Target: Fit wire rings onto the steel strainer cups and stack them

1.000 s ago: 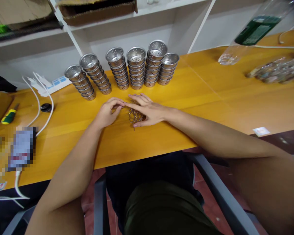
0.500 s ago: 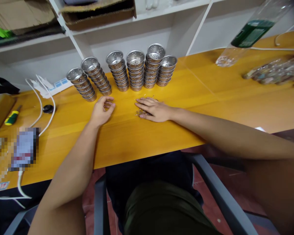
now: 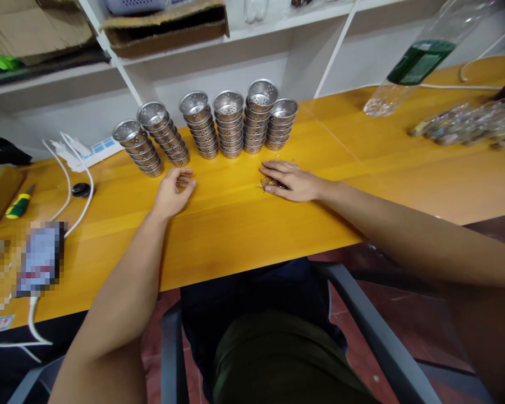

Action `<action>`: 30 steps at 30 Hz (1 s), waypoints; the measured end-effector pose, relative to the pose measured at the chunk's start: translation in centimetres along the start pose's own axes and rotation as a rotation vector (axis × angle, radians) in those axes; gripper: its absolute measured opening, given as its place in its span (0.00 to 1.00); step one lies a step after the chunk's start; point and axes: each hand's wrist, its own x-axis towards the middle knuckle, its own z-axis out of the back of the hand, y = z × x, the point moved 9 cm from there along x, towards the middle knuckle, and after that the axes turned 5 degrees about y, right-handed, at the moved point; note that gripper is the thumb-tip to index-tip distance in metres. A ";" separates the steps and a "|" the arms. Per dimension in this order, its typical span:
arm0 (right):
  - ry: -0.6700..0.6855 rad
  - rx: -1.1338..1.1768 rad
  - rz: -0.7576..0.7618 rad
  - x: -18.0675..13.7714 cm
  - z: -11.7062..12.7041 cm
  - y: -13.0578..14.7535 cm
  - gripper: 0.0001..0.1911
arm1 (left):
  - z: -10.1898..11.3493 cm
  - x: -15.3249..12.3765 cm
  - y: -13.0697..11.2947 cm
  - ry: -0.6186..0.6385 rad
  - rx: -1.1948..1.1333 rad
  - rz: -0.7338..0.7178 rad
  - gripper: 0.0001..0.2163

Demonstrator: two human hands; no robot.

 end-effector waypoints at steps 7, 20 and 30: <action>0.015 0.161 0.142 1.4 4.4 1.7 0.34 | 0.1 0.0 0.1 -0.003 0.003 -0.031 0.21; 0.105 0.219 -0.020 4.2 2.9 3.8 0.05 | 8.2 -1.5 0.1 -0.580 0.097 -0.007 0.18; 0.035 0.283 -0.017 4.1 3.1 3.4 0.07 | 15.5 5.2 4.6 -0.675 -0.108 0.287 0.46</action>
